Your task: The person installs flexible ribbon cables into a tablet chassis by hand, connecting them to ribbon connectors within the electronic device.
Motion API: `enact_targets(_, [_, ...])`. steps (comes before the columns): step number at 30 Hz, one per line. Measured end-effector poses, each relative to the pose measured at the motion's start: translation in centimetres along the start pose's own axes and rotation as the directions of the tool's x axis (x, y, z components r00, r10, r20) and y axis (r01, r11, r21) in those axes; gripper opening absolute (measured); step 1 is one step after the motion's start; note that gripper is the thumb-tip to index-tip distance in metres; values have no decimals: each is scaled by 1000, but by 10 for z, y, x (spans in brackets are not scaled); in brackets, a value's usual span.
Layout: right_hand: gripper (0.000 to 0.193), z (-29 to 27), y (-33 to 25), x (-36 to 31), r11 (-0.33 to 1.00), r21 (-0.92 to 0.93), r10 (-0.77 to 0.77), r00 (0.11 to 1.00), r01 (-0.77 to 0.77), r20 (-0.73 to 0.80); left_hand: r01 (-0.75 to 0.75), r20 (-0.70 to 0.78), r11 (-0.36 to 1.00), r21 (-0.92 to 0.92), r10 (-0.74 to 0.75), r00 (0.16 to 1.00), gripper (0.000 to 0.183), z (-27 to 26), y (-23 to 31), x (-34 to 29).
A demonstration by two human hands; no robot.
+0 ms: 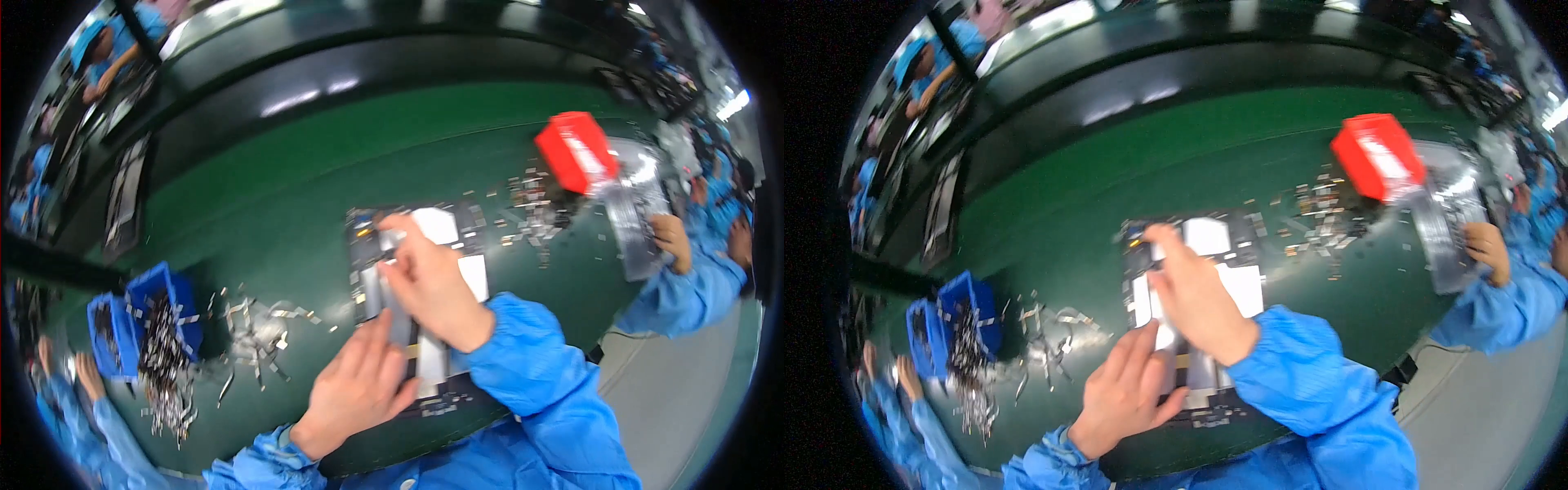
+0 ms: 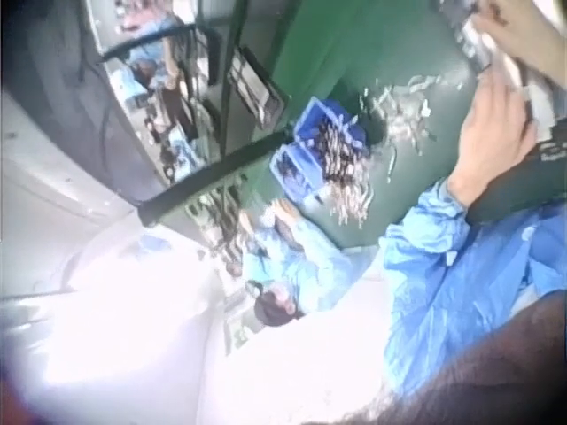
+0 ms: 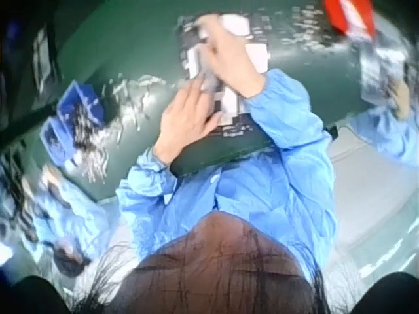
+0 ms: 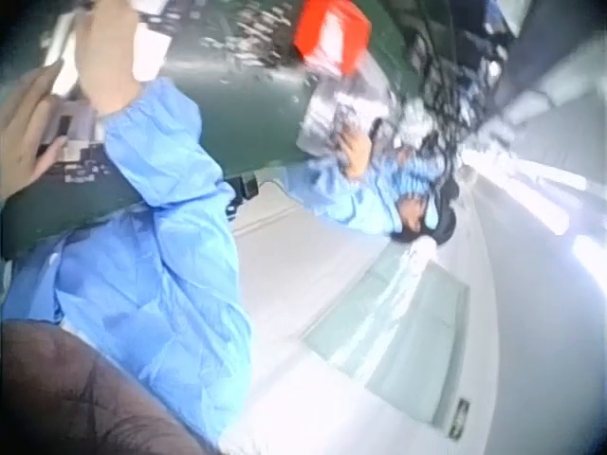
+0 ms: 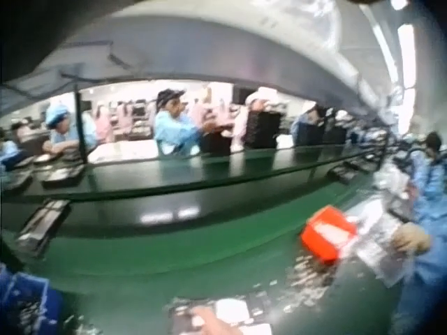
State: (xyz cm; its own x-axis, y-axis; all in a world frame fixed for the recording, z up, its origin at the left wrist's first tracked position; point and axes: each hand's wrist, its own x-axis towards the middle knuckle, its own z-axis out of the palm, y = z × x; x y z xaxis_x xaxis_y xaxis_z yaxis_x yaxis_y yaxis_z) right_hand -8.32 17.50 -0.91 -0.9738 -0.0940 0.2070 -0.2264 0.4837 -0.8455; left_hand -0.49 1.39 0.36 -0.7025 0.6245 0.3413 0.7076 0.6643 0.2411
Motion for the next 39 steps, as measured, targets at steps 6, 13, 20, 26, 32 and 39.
enact_targets(6, [40,-41,0,-44,987,-63,-162,952,150,-260,128,124,981,-146,-110,986,50,-7,-13,-36])
enact_targets(13, [53,-66,29,-126,995,-55,77,991,-84,-110,445,178,865,-230,-412,894,57,-25,31,-43])
enact_targets(20, [79,-38,20,-97,612,778,180,983,-143,39,346,13,743,-573,-414,910,53,4,6,-62])
enact_targets(26, [72,-71,1,-21,642,758,205,978,-112,-29,314,17,931,-186,-316,949,44,-18,-15,-46])
enact_targets(32, [66,-12,15,109,607,789,149,989,-97,7,316,4,936,158,-320,947,52,-11,-35,-81])
enact_targets(39, [57,62,69,233,678,732,93,996,-73,13,320,56,935,154,-332,942,54,-25,-30,-112])
